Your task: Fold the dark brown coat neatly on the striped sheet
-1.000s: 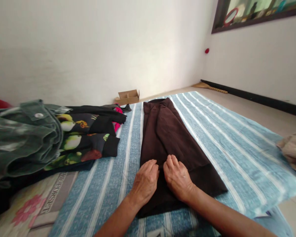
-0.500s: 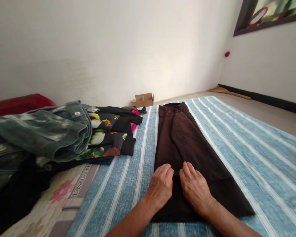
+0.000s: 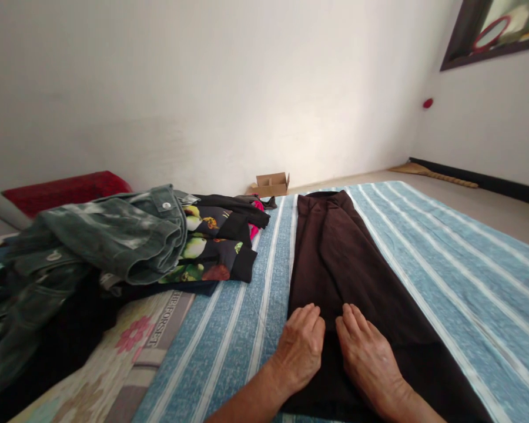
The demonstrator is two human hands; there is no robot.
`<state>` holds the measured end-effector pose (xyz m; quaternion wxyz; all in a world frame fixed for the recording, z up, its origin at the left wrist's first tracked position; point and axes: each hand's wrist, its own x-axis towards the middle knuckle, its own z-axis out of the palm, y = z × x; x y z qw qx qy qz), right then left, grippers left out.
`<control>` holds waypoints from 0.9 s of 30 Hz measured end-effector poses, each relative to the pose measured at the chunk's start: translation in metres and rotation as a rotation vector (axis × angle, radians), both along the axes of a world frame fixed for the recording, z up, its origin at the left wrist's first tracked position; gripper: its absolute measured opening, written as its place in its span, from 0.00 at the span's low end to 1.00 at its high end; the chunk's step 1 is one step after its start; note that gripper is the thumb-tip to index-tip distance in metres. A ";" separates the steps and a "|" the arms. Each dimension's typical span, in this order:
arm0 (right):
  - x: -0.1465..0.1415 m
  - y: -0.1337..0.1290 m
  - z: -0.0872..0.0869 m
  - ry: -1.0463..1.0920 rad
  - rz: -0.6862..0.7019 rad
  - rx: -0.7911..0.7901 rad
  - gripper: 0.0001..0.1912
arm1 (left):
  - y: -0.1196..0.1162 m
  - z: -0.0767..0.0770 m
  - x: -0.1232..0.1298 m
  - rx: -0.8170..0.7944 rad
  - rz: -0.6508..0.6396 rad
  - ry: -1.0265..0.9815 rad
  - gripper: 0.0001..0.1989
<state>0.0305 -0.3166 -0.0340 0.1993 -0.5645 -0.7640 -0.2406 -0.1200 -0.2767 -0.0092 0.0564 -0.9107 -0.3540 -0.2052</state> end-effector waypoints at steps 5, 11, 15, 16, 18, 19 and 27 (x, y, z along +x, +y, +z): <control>0.000 0.001 -0.004 0.027 0.005 0.018 0.17 | -0.002 -0.001 0.000 0.006 0.001 0.026 0.13; 0.000 0.000 -0.006 0.069 -0.005 0.022 0.17 | -0.002 -0.001 -0.001 0.030 0.004 0.022 0.14; 0.003 -0.004 -0.006 0.110 0.016 0.031 0.19 | -0.002 0.003 -0.001 0.026 0.010 0.017 0.14; 0.004 -0.006 -0.006 0.129 0.025 0.028 0.19 | -0.002 0.004 -0.001 0.023 0.007 0.018 0.14; 0.007 -0.010 -0.006 0.167 0.043 0.009 0.20 | -0.003 0.006 -0.001 0.016 -0.001 0.025 0.14; 0.008 -0.012 -0.006 0.179 0.052 -0.006 0.20 | -0.003 0.007 -0.001 0.015 -0.007 0.028 0.14; 0.017 -0.025 0.008 0.258 0.139 -0.089 0.19 | -0.004 0.009 -0.003 0.023 -0.088 0.050 0.16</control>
